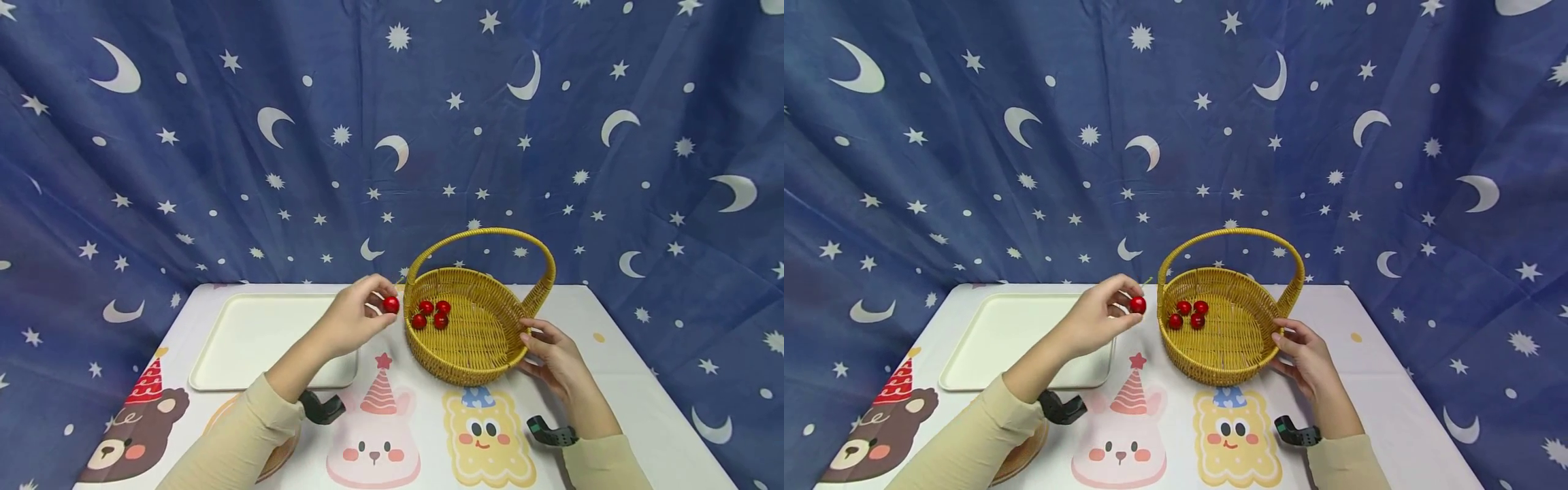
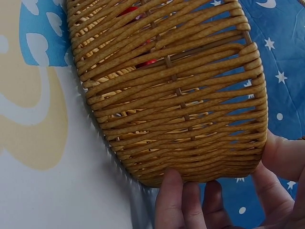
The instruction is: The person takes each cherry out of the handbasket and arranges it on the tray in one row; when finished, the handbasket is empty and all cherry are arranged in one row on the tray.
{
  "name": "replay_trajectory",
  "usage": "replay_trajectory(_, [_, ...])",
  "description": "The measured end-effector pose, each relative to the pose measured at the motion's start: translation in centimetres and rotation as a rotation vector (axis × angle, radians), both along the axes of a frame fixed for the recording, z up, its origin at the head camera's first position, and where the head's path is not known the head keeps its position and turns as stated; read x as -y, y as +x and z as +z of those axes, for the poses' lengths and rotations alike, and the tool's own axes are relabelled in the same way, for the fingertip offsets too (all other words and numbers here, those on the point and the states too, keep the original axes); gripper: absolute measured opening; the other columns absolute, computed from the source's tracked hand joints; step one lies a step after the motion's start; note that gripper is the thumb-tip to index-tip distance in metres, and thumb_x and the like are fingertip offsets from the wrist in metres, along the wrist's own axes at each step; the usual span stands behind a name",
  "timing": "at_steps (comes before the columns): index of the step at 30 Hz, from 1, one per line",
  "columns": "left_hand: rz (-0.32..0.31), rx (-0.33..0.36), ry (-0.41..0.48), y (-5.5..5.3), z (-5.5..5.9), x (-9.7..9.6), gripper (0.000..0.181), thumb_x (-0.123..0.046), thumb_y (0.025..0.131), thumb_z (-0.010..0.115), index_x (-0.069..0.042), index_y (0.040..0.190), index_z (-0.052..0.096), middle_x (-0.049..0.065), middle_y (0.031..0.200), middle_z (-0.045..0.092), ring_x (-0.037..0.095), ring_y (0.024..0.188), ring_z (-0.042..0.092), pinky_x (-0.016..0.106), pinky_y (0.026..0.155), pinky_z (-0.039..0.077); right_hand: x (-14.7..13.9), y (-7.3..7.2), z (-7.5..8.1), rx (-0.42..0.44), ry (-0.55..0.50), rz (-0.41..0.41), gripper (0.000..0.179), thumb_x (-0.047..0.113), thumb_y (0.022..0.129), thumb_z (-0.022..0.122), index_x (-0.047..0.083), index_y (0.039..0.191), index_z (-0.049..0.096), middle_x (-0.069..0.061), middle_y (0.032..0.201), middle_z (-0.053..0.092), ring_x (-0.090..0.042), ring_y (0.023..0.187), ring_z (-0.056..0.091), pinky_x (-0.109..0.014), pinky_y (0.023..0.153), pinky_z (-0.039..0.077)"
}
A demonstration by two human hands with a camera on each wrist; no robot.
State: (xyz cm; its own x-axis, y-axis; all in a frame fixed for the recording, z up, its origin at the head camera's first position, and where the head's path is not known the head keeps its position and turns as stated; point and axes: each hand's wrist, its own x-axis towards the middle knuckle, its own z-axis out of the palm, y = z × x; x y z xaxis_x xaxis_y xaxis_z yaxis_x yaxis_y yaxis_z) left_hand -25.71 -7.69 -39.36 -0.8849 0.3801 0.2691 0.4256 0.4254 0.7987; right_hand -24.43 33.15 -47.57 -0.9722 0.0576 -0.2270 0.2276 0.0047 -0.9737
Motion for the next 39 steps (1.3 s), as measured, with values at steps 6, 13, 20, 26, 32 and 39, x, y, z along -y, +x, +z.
replay_trajectory(6, [0.193,0.001,-0.129,-0.9,-3.1,6.2,0.03,-0.003,0.092,0.081,-0.015,0.118,0.074,0.006,0.114,0.069,0.018,0.094,0.069,0.035,0.082,0.057,-0.1,-0.1,0.0,0.0,0.005,0.003,0.043,0.017,0.106,0.07,0.016,0.147,0.06,-0.002,0.125,0.061,-0.018,0.105,0.074,-0.038,0.087,0.065])
replay_trajectory(13, [0.257,0.157,-0.262,-1.6,-7.5,9.3,0.031,-0.006,0.09,0.083,-0.01,0.12,0.075,0.01,0.114,0.068,0.019,0.088,0.059,0.032,0.073,0.048,-0.1,0.0,0.0,-0.002,0.001,-0.001,0.043,0.017,0.106,0.07,0.016,0.148,0.059,-0.003,0.124,0.06,-0.018,0.107,0.074,-0.039,0.088,0.065])
replay_trajectory(20, [0.268,0.176,-0.357,-2.2,-9.5,9.6,0.031,-0.008,0.088,0.086,-0.012,0.118,0.077,0.011,0.109,0.068,0.021,0.089,0.06,0.037,0.081,0.049,0.0,0.0,-0.1,0.002,-0.003,0.002,0.041,0.015,0.107,0.067,0.017,0.147,0.06,-0.004,0.129,0.058,-0.019,0.108,0.074,-0.039,0.089,0.065])
replay_trajectory(26, [0.271,0.172,-0.39,-2.6,-9.9,9.0,0.031,-0.008,0.087,0.086,-0.012,0.117,0.077,0.01,0.105,0.067,0.022,0.088,0.06,0.041,0.083,0.051,0.0,0.0,-0.2,-0.003,0.006,0.002,0.041,0.016,0.107,0.067,0.017,0.148,0.059,-0.005,0.13,0.057,-0.019,0.108,0.074,-0.039,0.088,0.065])
replay_trajectory(32, [0.273,0.176,-0.409,-2.8,-9.8,8.7,0.034,-0.009,0.087,0.085,-0.012,0.12,0.076,0.011,0.108,0.067,0.023,0.09,0.061,0.043,0.086,0.052,0.0,0.0,-0.2,0.0,0.011,0.001,0.041,0.017,0.107,0.068,0.017,0.147,0.059,-0.005,0.131,0.056,-0.019,0.109,0.073,-0.039,0.088,0.065])
replay_trajectory(39, [0.263,0.187,-0.415,-2.8,-9.6,9.0,0.043,-0.011,0.085,0.087,-0.013,0.126,0.075,0.014,0.112,0.069,0.023,0.091,0.062,0.044,0.087,0.052,0.0,-0.1,-0.1,0.002,0.02,0.001,0.041,0.017,0.108,0.066,0.018,0.148,0.058,-0.005,0.133,0.056,-0.016,0.111,0.072,-0.039,0.089,0.065])
